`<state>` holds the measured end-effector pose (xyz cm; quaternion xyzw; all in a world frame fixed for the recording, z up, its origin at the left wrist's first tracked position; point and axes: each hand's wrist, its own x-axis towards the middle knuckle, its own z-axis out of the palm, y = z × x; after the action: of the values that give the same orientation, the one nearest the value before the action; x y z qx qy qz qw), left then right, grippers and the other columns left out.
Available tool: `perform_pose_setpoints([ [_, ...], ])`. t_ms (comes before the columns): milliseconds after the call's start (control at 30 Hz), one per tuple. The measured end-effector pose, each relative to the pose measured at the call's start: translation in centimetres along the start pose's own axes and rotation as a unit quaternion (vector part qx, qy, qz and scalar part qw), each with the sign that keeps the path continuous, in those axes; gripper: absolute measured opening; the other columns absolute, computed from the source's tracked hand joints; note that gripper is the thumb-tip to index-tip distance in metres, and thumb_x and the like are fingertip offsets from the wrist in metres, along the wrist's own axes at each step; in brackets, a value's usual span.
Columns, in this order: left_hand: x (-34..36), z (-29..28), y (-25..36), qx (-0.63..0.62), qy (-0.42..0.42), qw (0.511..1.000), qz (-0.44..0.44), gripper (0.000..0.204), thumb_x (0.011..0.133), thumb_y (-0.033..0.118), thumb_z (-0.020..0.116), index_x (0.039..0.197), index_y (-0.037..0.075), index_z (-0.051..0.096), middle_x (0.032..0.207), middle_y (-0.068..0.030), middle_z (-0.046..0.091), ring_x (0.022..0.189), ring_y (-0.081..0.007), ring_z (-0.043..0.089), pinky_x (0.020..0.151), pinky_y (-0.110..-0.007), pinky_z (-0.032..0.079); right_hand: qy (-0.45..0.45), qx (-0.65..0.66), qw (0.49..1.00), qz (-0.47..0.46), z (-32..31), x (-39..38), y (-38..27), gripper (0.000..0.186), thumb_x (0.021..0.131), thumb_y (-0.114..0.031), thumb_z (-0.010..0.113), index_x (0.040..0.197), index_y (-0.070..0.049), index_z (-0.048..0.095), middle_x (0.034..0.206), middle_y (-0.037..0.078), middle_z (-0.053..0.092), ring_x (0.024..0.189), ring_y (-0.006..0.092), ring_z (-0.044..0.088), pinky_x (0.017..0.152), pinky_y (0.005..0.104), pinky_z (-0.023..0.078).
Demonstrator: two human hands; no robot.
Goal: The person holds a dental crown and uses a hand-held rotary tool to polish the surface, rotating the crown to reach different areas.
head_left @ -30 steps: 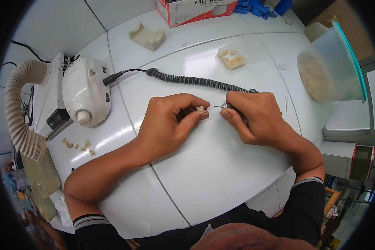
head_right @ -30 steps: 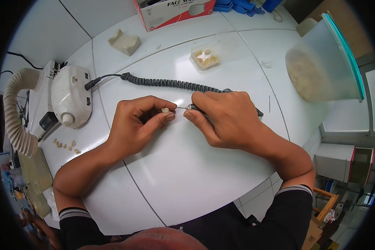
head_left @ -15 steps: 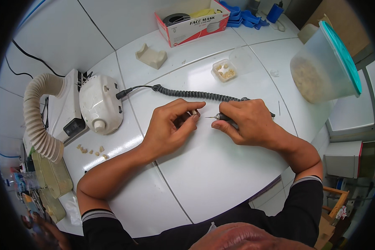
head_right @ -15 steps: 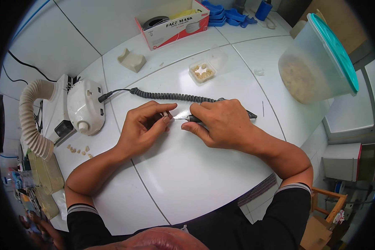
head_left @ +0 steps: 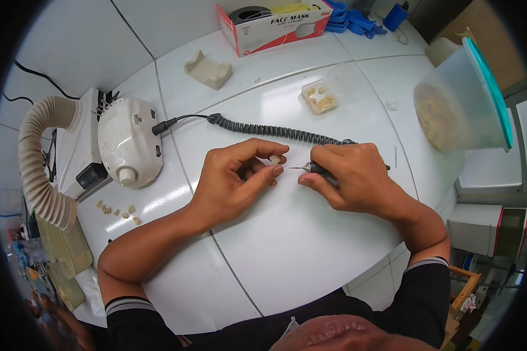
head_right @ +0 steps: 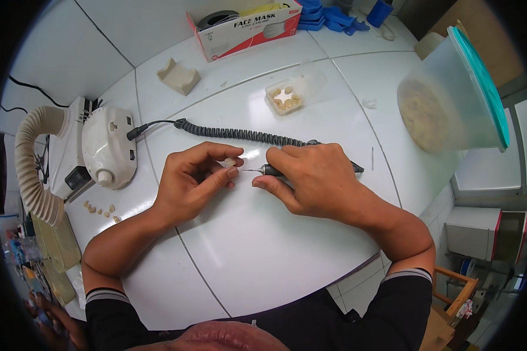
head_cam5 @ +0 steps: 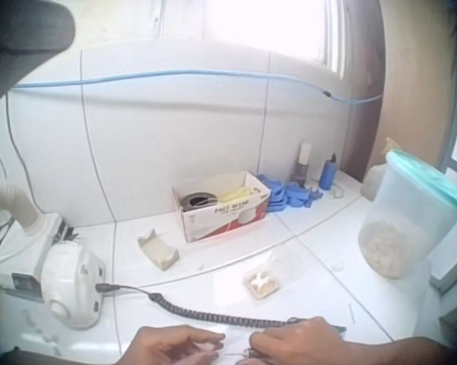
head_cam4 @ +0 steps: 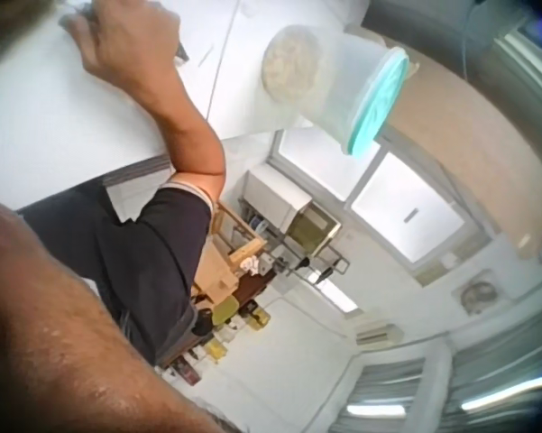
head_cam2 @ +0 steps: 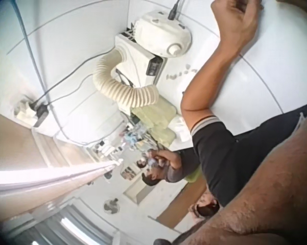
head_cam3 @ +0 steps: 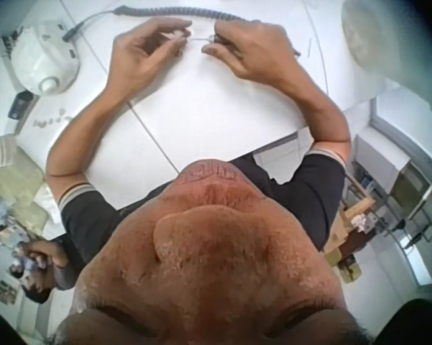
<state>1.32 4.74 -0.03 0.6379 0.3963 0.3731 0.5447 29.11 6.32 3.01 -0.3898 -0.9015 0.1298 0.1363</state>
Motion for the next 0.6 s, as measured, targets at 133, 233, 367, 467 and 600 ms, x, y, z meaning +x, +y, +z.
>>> perform_pose_setpoints([
  [133, 0.08, -0.27, 0.16, -0.004, -0.009, 0.999, -0.036, 0.023, 0.108, -0.004, 0.072, 0.131, -0.008, 0.07, 0.123, -0.0172, 0.082, 0.104, -0.0169, 0.081, 0.093, -0.03, 0.067, 0.003, -0.007, 1.0, -0.002, -0.14, -0.04, -0.14, 0.043, 0.105, -0.048, 0.08, 0.094, -0.009, 0.068, 0.075, 0.007, 0.072, 0.057, 0.0304, 0.07, 0.052, 0.0431, 0.052],
  [233, 0.04, -0.29, 0.15, 0.014, -0.017, 0.999, -0.026, 0.022, 0.108, -0.004, 0.072, 0.13, -0.008, 0.07, 0.123, -0.0176, 0.083, 0.109, -0.0182, 0.082, 0.099, -0.032, 0.067, 0.015, -0.01, 1.0, -0.009, -0.19, -0.04, 0.02, 0.043, 0.105, -0.047, 0.08, 0.093, -0.008, 0.068, 0.074, 0.007, 0.07, 0.056, 0.0302, 0.068, 0.051, 0.0428, 0.05],
  [367, 0.07, -0.35, 0.19, 0.042, -0.033, 0.998, -0.03, 0.023, 0.108, -0.005, 0.072, 0.13, -0.007, 0.07, 0.123, -0.018, 0.083, 0.112, -0.0184, 0.082, 0.103, -0.033, 0.067, 0.02, 0.0, 1.0, -0.003, -0.5, 0.1, 0.29, 0.042, 0.105, -0.046, 0.08, 0.091, -0.008, 0.068, 0.073, 0.008, 0.069, 0.056, 0.0306, 0.068, 0.051, 0.0431, 0.049],
  [467, 0.24, -0.03, 0.52, -0.004, -0.005, 1.0, -0.03, 0.02, 0.107, -0.005, 0.073, 0.127, -0.008, 0.072, 0.123, -0.0179, 0.083, 0.113, -0.0187, 0.082, 0.104, -0.032, 0.066, 0.019, 0.013, 1.0, -0.006, -0.77, 0.28, 0.17, 0.038, 0.105, -0.04, 0.08, 0.09, -0.008, 0.067, 0.072, 0.008, 0.067, 0.056, 0.0315, 0.067, 0.052, 0.0438, 0.049],
  [600, 0.27, -0.03, 0.62, -0.004, -0.001, 0.999, -0.046, 0.02, 0.107, -0.005, 0.074, 0.127, -0.007, 0.074, 0.121, -0.0172, 0.084, 0.113, -0.0191, 0.082, 0.104, -0.032, 0.066, 0.012, 0.015, 1.0, -0.003, -0.73, 0.23, 0.2, 0.029, 0.103, -0.031, 0.078, 0.09, -0.007, 0.067, 0.071, 0.009, 0.066, 0.055, 0.0322, 0.065, 0.051, 0.0439, 0.047],
])
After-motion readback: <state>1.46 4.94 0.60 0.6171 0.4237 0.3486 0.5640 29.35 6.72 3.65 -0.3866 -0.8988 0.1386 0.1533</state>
